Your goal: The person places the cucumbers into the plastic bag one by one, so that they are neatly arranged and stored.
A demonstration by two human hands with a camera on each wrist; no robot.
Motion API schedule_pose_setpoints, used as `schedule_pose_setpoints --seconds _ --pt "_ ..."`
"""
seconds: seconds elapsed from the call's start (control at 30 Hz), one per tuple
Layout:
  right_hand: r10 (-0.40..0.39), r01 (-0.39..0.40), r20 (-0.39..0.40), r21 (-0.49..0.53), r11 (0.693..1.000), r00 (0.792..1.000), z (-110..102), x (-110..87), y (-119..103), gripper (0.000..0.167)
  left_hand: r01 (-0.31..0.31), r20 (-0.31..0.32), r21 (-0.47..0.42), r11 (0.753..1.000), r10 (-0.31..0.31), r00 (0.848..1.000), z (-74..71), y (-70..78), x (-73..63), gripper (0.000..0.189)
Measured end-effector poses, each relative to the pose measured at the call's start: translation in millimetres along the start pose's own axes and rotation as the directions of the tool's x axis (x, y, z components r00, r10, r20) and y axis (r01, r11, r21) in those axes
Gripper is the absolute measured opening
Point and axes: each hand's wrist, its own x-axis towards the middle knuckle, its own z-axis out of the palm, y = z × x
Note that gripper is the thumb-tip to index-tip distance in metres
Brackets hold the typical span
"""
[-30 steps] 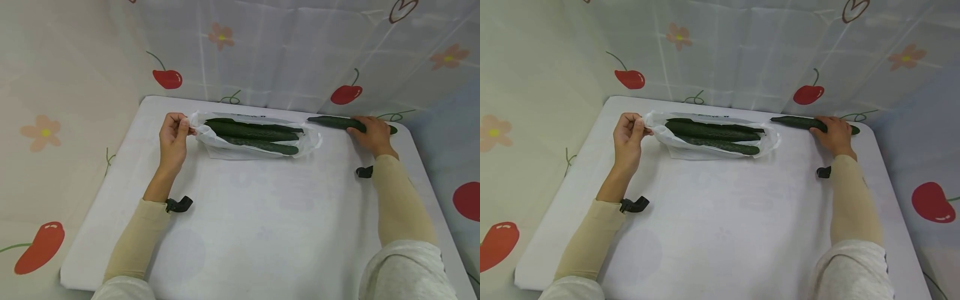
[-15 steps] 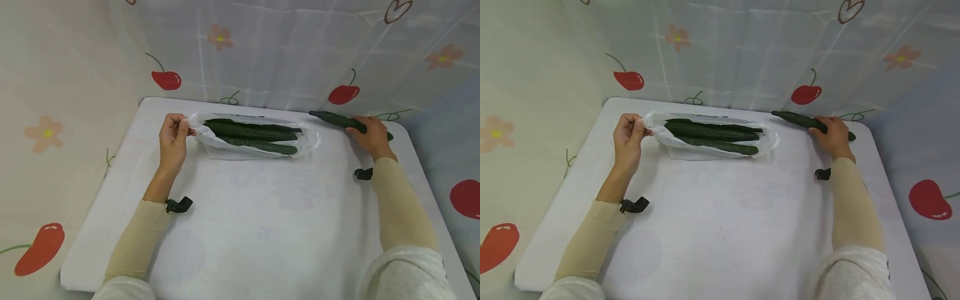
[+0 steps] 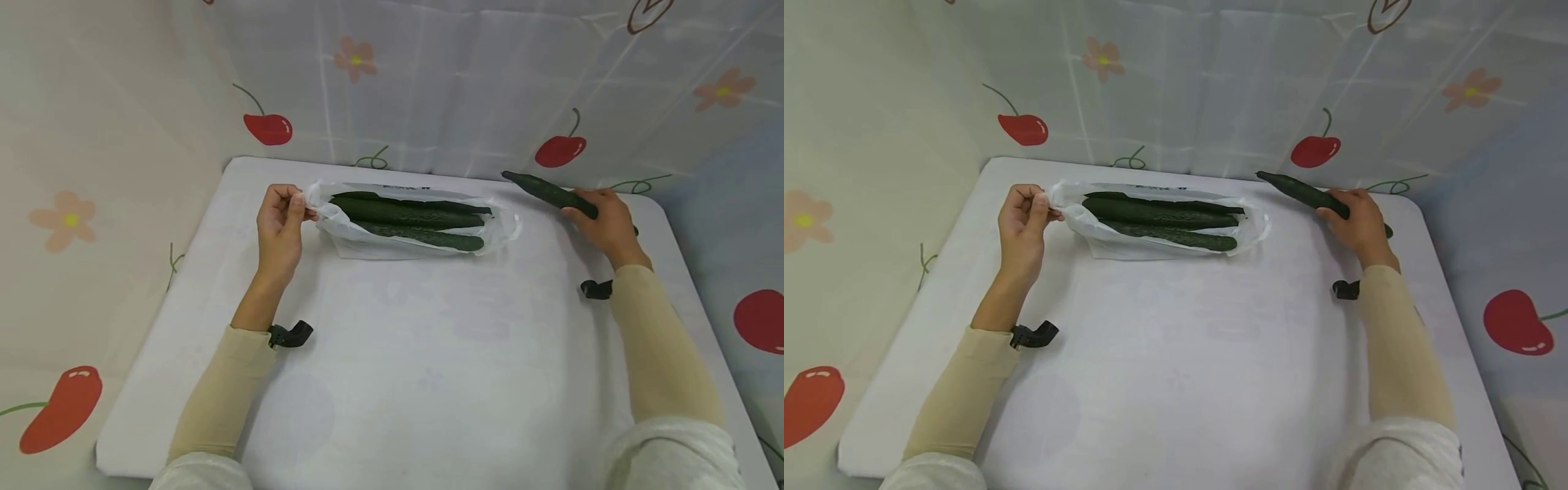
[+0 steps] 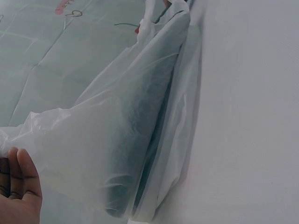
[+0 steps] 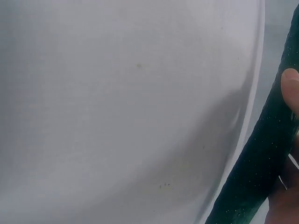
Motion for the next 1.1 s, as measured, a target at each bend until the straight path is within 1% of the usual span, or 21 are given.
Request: schedule_pose_setpoints --seconds 0.2,0.47,0.67,0.7,0.8,1.0,1.1 --pt "-0.033 0.033 -0.02 -0.015 0.999 0.999 2 -7.3 -5 0.065 -0.002 0.005 0.004 1.0 0.002 1.0 -0.4 -0.5 1.2 0.008" --pt "-0.04 0.04 -0.037 -0.015 0.999 0.999 3 -15.8 -8 0.065 -0.003 0.004 0.018 1.0 0.003 1.0 -1.2 0.7 0.4 0.004" --pt "-0.063 0.062 -0.055 -0.017 0.998 0.996 3 -23.7 -9 0.064 -0.012 0.008 0.011 1.0 0.012 1.0 -3.4 -0.2 0.5 0.004" --pt "-0.066 0.065 -0.063 -0.016 0.998 0.996 3 -25.7 -11 0.063 -0.011 0.007 0.006 1.0 0.011 1.0 -3.3 -0.6 0.7 0.005" --pt "-0.07 0.069 -0.076 -0.024 0.997 0.995 1 -31.1 -15 0.062 -0.004 0.003 -0.007 1.0 0.004 1.0 -2.3 -1.6 0.9 0.017" --pt "-0.09 0.086 -0.105 -0.034 0.996 0.99 0 -40.5 -20 0.058 0.005 0.001 -0.004 1.0 -0.005 1.0 -1.1 -1.2 0.6 0.005" --pt "-0.109 0.107 -0.128 -0.028 0.994 0.986 -2 -44.5 -23 0.056 0.002 0.001 -0.001 1.0 -0.002 1.0 -1.2 -0.5 0.7 0.008"
